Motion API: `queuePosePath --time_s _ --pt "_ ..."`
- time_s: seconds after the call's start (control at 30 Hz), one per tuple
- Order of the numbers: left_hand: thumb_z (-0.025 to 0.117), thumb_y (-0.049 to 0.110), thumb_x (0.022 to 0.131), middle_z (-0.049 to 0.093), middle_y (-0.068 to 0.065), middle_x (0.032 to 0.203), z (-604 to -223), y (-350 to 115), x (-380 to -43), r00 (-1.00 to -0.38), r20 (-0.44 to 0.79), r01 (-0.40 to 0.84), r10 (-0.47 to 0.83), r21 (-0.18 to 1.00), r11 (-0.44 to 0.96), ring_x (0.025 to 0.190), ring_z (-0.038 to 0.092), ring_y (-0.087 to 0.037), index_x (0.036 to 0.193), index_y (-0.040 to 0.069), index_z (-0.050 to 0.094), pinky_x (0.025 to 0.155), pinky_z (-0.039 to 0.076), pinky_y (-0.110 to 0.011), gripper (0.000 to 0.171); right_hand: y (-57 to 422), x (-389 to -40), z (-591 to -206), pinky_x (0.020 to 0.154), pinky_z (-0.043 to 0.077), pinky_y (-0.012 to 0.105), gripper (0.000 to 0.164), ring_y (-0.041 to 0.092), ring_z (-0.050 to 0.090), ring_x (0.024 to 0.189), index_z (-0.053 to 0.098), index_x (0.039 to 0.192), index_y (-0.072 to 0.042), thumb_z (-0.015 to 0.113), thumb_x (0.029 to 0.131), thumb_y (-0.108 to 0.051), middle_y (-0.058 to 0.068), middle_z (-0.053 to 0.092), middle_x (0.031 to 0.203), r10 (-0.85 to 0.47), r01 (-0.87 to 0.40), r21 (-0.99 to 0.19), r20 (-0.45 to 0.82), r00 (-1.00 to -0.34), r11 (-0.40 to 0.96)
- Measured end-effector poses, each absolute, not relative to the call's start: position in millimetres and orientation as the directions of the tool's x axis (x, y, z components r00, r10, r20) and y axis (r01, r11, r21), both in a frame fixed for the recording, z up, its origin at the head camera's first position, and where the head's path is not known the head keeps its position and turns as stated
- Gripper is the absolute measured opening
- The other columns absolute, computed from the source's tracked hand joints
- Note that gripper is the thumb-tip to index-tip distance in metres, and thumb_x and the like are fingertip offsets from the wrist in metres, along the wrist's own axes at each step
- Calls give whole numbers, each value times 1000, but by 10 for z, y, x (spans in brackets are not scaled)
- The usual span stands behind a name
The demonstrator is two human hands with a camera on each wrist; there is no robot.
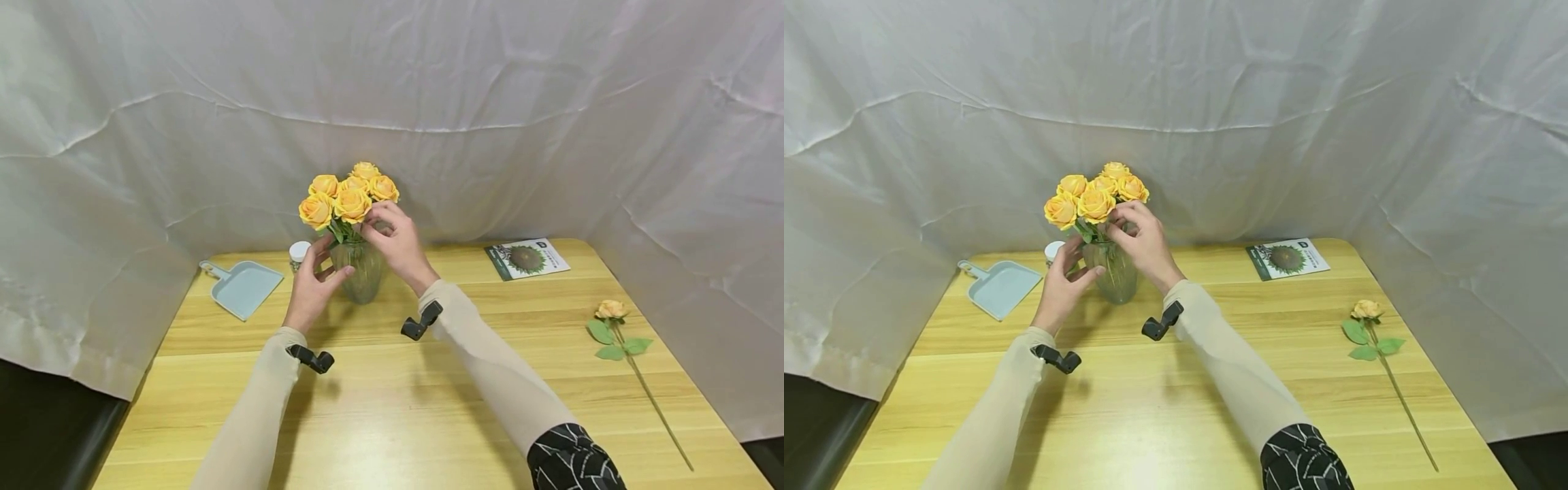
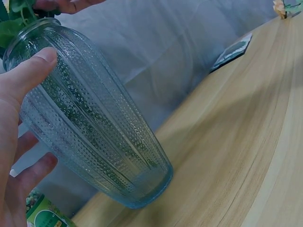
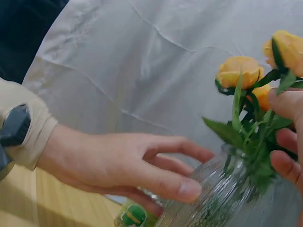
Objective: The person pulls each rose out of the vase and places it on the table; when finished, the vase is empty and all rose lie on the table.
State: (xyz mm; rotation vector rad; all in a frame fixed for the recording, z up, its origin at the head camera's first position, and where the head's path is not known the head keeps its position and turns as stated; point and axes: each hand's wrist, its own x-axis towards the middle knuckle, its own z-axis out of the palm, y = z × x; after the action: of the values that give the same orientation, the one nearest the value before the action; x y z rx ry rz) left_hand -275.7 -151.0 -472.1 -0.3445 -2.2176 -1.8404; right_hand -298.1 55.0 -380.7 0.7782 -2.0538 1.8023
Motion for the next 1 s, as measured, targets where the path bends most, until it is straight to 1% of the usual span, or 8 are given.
queuePosePath --time_s 0.1,0.33,0.47,0.6,0.63,0.7,0.83,1.0 --pt "84 28 99 45 0 170 -4726 -1513 -2753 -946 323 323 30 929 181 154 47 -26 166 25 43 126 48 -52 78 551 -2950 -3758 80 62 25 9 13 62 107 78 103 4 78 100 -5 5 63 121 -194 -567 -823 553 -810 23" --pt "86 32 97 48 -6 167 -4725 -1522 -2747 -952 307 305 16 935 182 154 48 -29 165 21 43 126 48 -51 81 583 -2914 -3550 72 48 17 11 9 51 91 78 102 12 81 93 6 -5 54 102 -126 -633 -770 638 -760 -80" --pt "88 33 96 48 -7 167 -4728 -1528 -2750 -952 304 302 13 937 178 154 48 -29 165 21 44 126 49 -50 83 657 -2881 -3373 68 55 16 10 6 57 85 75 103 15 77 94 10 -5 63 104 -108 -651 -747 664 -740 -137" --pt "88 31 95 48 -7 167 -4731 -1538 -2756 -951 308 305 14 936 173 154 49 -30 165 20 44 126 49 -50 83 756 -2845 -3203 75 63 22 14 8 70 86 73 110 15 72 98 9 -5 76 109 -88 -647 -742 666 -740 -175" --pt "88 30 95 48 -8 167 -4734 -1543 -2756 -951 308 306 13 936 173 154 48 -30 165 20 44 126 49 -50 83 777 -2842 -3166 83 65 26 15 10 73 94 73 113 15 72 99 9 -4 78 110 -82 -649 -737 671 -737 -191" --pt "88 30 95 48 -8 167 -4736 -1552 -2757 -952 307 305 14 936 176 154 48 -31 165 20 44 126 49 -50 83 822 -2823 -3089 98 66 33 22 13 76 100 72 121 14 71 100 7 -5 81 113 -64 -652 -729 676 -734 -209" --pt "88 32 96 47 -8 167 -4736 -1567 -2757 -954 300 298 15 936 187 154 48 -31 165 20 44 126 49 -49 83 915 -2785 -2936 104 65 41 23 15 78 101 74 124 9 69 101 9 -6 83 107 -12 -690 -679 715 -699 -249" --pt "87 33 96 47 -9 168 -4745 -1589 -2768 -954 300 297 17 935 191 155 47 -31 165 20 44 126 48 -49 83 1079 -2774 -2767 92 66 32 10 13 77 94 82 110 -9 77 101 -5 -4 83 99 60 -758 -593 776 -628 -272"
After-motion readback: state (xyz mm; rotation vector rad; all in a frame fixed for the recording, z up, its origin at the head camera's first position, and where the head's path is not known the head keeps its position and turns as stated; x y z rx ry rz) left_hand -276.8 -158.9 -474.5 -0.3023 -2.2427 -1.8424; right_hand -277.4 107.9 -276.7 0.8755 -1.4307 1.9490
